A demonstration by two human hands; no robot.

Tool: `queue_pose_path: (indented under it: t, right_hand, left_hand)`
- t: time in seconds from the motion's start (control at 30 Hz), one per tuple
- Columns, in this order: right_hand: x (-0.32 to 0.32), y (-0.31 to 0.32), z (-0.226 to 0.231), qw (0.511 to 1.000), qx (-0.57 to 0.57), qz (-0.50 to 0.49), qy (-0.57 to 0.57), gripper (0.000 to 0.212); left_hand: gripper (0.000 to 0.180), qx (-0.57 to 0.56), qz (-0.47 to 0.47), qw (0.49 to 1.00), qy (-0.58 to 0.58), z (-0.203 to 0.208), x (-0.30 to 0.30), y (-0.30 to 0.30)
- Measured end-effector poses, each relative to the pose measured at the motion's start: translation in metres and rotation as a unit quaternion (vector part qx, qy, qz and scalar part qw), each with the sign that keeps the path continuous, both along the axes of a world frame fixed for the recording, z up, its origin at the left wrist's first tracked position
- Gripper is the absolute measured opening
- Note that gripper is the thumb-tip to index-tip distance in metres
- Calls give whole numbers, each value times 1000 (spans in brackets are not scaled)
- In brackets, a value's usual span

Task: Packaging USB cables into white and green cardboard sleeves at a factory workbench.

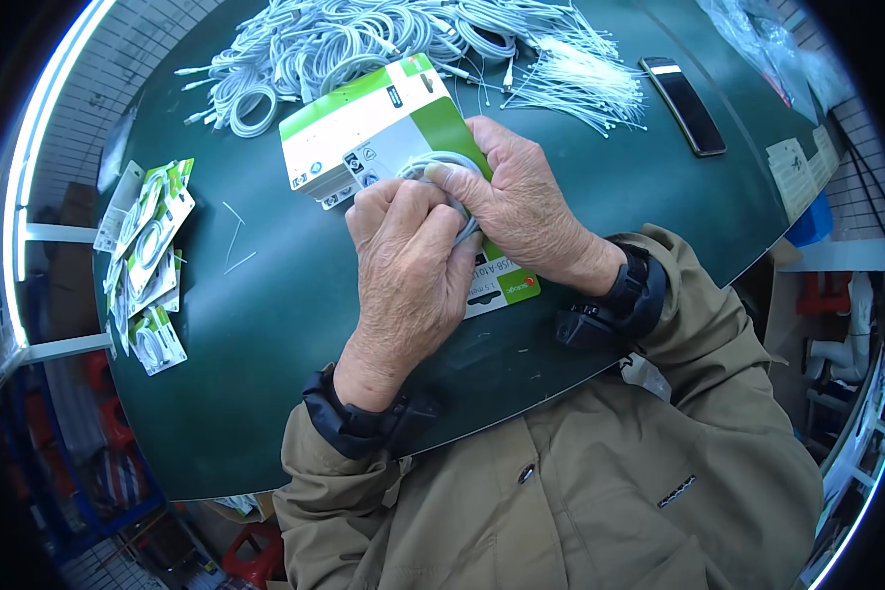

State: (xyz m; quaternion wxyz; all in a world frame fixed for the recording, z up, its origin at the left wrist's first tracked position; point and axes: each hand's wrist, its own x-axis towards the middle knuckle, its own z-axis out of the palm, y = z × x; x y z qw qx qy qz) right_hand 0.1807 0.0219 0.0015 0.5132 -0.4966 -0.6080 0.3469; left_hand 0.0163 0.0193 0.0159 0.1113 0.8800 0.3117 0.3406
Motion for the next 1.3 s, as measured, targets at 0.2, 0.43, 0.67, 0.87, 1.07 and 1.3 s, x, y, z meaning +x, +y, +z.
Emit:
queue_pose_path:
  t: [0.2, 0.43, 0.67, 0.87, 1.07, 1.3]
  right_hand:
    - [4, 3, 0, 999, 32, -4, -16, 30]
    - [10, 2, 3, 997, 0, 27, 73, 29]
    - [1, -6, 5, 996, 30, -11, 86, 27]
    - [-8, -1, -5, 997, 43, -24, 54, 31]
    - [3, 7, 0, 997, 13, 3, 77, 36]
    - [8, 5, 5, 993, 20, -14, 112, 39]
  left_hand:
    - [22, -1, 8, 998, -58, -15, -2, -1]
    - [33, 47, 40, 987, -150, -10, -2, -3]
    - [32, 94, 3, 987, -128, -8, -7, 1]
    - [31, 126, 34, 991, -40, -14, -2, -5]
    - [38, 129, 36, 980, -149, 3, -10, 2]
    - [58, -344, 3, 844, -412, 10, -6, 3]
